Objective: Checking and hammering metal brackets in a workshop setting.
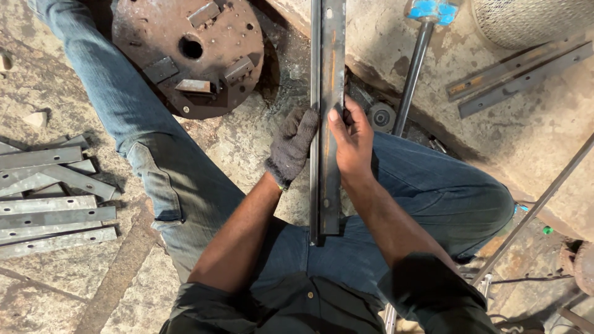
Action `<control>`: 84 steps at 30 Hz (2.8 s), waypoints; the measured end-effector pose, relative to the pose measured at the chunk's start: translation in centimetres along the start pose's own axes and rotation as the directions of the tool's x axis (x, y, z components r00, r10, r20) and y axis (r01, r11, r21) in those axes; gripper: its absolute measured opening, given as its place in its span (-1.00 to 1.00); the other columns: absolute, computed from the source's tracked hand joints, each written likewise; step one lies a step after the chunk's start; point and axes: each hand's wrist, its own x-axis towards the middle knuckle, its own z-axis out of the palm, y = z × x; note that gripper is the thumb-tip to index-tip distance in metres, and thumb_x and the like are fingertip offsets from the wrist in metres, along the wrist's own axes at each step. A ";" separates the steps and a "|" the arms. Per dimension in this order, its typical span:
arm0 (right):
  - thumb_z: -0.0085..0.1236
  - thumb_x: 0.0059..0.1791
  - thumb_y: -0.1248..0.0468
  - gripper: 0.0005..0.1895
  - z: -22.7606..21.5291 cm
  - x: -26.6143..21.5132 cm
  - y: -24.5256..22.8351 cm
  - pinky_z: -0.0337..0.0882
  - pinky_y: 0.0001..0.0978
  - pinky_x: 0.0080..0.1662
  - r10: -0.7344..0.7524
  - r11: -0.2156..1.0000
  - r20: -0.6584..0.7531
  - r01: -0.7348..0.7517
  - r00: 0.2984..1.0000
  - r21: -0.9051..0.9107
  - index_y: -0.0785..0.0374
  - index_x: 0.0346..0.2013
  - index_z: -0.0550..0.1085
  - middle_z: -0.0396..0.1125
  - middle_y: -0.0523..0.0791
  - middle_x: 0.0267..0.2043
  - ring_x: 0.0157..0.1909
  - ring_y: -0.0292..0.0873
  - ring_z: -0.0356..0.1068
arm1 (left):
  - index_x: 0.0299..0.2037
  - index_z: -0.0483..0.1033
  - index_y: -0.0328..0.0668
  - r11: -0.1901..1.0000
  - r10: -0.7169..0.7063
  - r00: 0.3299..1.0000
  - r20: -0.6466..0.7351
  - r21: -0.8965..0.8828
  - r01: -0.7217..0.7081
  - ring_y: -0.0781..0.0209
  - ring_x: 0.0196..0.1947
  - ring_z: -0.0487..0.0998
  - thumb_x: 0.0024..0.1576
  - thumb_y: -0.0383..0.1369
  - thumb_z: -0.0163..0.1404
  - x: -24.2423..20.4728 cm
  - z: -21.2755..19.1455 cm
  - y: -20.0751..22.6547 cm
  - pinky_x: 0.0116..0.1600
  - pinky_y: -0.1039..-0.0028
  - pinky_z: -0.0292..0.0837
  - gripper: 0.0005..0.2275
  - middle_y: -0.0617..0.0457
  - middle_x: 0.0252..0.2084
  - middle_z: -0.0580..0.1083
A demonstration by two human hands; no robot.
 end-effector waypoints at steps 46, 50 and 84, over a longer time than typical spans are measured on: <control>0.13 0.21 0.25 -0.65 -1.2 0.8 1.6 0.28 -0.47 -0.03 -0.095 0.995 0.074 0.094 0.993 0.018 0.29 0.27 0.43 0.30 -0.29 -0.17 -0.12 -0.39 0.25 | 0.03 0.53 -0.18 0.997 -0.048 0.997 0.063 -0.061 0.052 0.42 -0.24 0.49 0.37 -0.11 -0.10 0.1 -0.3 -0.6 -0.15 0.54 0.48 -0.69 0.14 -0.20 0.52; 0.12 0.20 0.21 -0.64 -1.1 0.8 1.3 0.30 -0.46 0.03 -0.107 0.994 0.081 0.107 0.991 0.002 0.27 0.27 0.42 0.32 -0.28 -0.14 -0.07 -0.38 0.28 | 0.07 0.52 -0.19 0.997 0.060 0.996 0.068 -0.049 -0.057 0.41 -0.13 0.51 0.41 -0.11 -0.10 0.2 -0.4 -0.5 -0.02 0.53 0.48 -0.68 0.13 -0.12 0.53; 0.09 0.10 0.05 -0.48 -5.1 1.0 -6.3 0.36 -0.27 0.17 0.202 0.969 0.503 -0.095 0.840 -0.230 0.27 0.26 0.35 0.33 0.05 0.19 0.20 -0.05 0.36 | 0.06 0.41 -0.01 0.482 0.473 0.880 0.048 0.822 -0.303 0.03 0.03 0.53 0.11 -0.12 0.11 6.6 -7.1 -1.3 0.10 0.27 0.52 -0.64 -0.06 0.06 0.46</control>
